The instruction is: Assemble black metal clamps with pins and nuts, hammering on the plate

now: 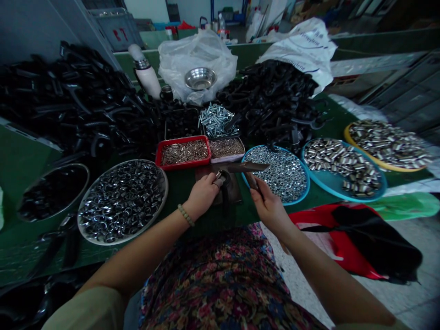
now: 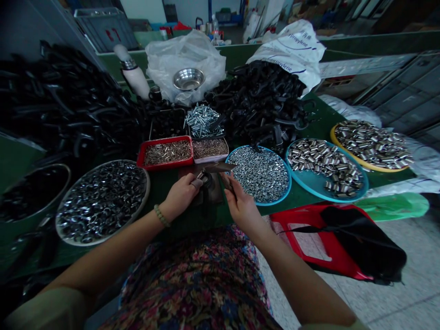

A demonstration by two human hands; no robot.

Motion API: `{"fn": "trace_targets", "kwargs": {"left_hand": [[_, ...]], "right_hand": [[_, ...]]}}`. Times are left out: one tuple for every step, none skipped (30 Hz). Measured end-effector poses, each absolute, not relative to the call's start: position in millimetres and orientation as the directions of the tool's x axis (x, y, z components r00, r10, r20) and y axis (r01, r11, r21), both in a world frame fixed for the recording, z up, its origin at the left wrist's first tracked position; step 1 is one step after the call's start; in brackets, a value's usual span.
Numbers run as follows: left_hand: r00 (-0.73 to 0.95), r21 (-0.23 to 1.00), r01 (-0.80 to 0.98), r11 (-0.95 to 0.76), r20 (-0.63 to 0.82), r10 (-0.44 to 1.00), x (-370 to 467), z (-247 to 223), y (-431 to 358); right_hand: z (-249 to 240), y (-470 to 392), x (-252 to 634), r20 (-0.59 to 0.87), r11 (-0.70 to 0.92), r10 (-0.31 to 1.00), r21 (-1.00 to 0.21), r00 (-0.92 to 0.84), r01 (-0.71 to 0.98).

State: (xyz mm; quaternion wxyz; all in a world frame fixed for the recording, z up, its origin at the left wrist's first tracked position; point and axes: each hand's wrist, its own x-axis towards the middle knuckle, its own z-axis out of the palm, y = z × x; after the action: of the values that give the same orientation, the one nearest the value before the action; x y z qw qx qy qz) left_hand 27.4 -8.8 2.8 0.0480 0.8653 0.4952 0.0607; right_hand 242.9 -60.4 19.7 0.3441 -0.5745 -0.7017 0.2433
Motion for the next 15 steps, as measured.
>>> {"fn": "trace_targets", "kwargs": {"left_hand": [[0.489, 0.154, 0.858, -0.491, 0.048, 0.871, 27.1, 3.4, -8.6], [0.477, 0.174, 0.861, -0.477, 0.045, 0.878, 26.1, 4.0, -8.7], [0.470, 0.209, 0.858, -0.469, 0.047, 0.881, 24.3, 4.6, -9.8], [0.462, 0.260, 0.849, -0.460, 0.057, 0.885, 21.4, 5.2, -12.1], [0.444, 0.323, 0.837, -0.443, 0.074, 0.893, 17.7, 5.7, -16.2], [0.410, 0.386, 0.824, -0.414, 0.098, 0.907, 13.2, 5.8, -22.0], [0.365, 0.439, 0.815, -0.379, 0.121, 0.923, 8.2, 5.5, -29.4], [0.321, 0.470, 0.811, -0.348, 0.140, 0.937, 3.2, 4.6, -37.9], [0.290, 0.476, 0.816, -0.327, 0.153, 0.945, -1.6, 2.9, -46.8], [0.280, 0.460, 0.828, -0.320, 0.156, 0.947, -5.6, 0.7, -55.2], [0.289, 0.433, 0.841, -0.325, 0.149, 0.946, -8.8, -2.0, -62.5], [0.310, 0.404, 0.850, -0.337, 0.131, 0.942, -10.8, -4.9, -68.2], [0.330, 0.382, 0.857, -0.347, 0.112, 0.937, -11.7, -7.7, -72.2], [0.341, 0.368, 0.861, -0.352, 0.096, 0.935, -11.5, -10.1, -74.7], [0.343, 0.362, 0.864, -0.350, 0.086, 0.936, -10.2, -11.8, -76.2]], "right_hand": [[20.7, -60.5, 241.6, 0.200, 0.224, 0.973, -0.736, -0.112, 0.639], [22.1, -60.5, 240.2, 0.192, 0.228, 0.973, -0.734, -0.127, 0.639], [23.8, -60.5, 238.5, 0.176, 0.231, 0.973, -0.732, -0.150, 0.641], [25.7, -60.7, 236.7, 0.151, 0.233, 0.972, -0.727, -0.181, 0.646], [27.7, -61.0, 234.8, 0.124, 0.237, 0.969, -0.720, -0.216, 0.652], [29.5, -61.4, 232.8, 0.109, 0.249, 0.963, -0.712, -0.247, 0.657], [31.1, -61.8, 230.9, 0.109, 0.266, 0.957, -0.702, -0.269, 0.661], [32.2, -62.1, 229.2, 0.120, 0.283, 0.952, -0.692, -0.280, 0.664], [33.0, -62.2, 227.8, 0.131, 0.298, 0.948, -0.680, -0.289, 0.669], [33.6, -62.0, 226.6, 0.129, 0.308, 0.945, -0.664, -0.301, 0.681], [34.3, -61.4, 225.7, 0.105, 0.308, 0.942, -0.643, -0.318, 0.701], [35.3, -60.4, 224.8, 0.061, 0.302, 0.939, -0.616, -0.338, 0.728], [37.0, -59.3, 223.9, 0.014, 0.297, 0.933, -0.588, -0.358, 0.752], [39.2, -58.2, 222.6, -0.012, 0.299, 0.929, -0.568, -0.370, 0.767], [41.8, -57.2, 220.8, -0.002, 0.306, 0.928, -0.562, -0.372, 0.768]]}}
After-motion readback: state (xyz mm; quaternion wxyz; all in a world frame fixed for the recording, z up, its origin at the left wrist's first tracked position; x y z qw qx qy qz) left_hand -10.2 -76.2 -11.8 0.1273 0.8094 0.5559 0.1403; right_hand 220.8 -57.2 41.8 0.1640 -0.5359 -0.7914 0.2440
